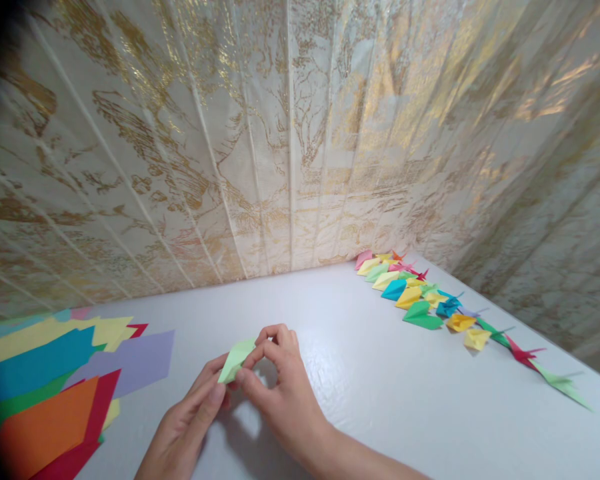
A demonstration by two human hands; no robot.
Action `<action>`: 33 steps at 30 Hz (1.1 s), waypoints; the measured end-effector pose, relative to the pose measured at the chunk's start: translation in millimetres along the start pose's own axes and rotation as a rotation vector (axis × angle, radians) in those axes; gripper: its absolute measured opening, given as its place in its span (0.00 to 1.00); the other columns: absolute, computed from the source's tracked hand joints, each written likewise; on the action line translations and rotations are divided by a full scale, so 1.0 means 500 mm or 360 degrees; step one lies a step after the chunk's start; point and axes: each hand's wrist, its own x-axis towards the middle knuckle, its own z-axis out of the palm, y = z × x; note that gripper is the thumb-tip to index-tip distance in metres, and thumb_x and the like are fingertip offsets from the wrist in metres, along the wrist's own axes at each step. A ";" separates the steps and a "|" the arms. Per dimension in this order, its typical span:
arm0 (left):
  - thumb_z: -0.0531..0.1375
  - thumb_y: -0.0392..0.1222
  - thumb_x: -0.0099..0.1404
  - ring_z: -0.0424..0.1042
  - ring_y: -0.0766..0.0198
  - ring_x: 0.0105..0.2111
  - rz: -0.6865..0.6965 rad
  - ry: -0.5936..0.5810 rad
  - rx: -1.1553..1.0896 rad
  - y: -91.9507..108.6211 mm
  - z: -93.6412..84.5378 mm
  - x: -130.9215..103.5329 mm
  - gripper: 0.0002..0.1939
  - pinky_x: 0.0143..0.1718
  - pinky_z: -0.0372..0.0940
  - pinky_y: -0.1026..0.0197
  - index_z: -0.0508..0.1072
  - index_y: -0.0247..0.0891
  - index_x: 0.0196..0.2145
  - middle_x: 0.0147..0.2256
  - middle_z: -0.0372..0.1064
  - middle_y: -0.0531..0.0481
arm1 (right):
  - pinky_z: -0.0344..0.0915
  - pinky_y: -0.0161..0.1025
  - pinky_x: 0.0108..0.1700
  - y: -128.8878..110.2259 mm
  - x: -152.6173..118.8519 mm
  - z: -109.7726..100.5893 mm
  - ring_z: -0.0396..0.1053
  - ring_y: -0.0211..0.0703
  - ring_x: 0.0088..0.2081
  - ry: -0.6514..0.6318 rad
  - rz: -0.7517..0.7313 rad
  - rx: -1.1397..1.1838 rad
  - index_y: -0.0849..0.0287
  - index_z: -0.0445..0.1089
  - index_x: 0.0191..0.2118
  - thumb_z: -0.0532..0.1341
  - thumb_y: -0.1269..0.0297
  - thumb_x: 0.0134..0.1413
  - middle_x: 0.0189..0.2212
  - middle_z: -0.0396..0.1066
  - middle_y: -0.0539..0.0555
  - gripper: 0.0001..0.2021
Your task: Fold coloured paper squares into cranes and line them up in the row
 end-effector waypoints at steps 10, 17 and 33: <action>0.61 0.59 0.64 0.66 0.48 0.57 -0.0072 0.0089 -0.0127 0.011 0.019 -0.008 0.23 0.59 0.61 0.57 0.80 0.43 0.49 0.57 0.68 0.45 | 0.61 0.42 0.48 0.016 -0.005 0.009 0.63 0.46 0.49 0.0150 0.0066 0.0142 0.55 0.65 0.36 0.60 0.78 0.49 0.49 0.65 0.54 0.11; 0.68 0.57 0.57 0.70 0.52 0.47 -0.0030 0.0173 -0.0137 0.003 0.017 0.000 0.19 0.54 0.63 0.60 0.83 0.44 0.42 0.49 0.73 0.47 | 0.57 0.44 0.56 -0.004 -0.002 -0.001 0.63 0.46 0.52 0.0003 -0.0113 0.0040 0.55 0.73 0.33 0.63 0.81 0.52 0.46 0.66 0.52 0.11; 0.67 0.54 0.60 0.72 0.57 0.39 -0.0142 0.0137 -0.0222 -0.023 -0.004 0.000 0.20 0.45 0.65 0.64 0.80 0.40 0.45 0.39 0.77 0.50 | 0.64 0.41 0.47 0.003 -0.005 -0.009 0.66 0.44 0.44 -0.0165 -0.0592 -0.0339 0.55 0.69 0.42 0.59 0.71 0.63 0.42 0.67 0.54 0.05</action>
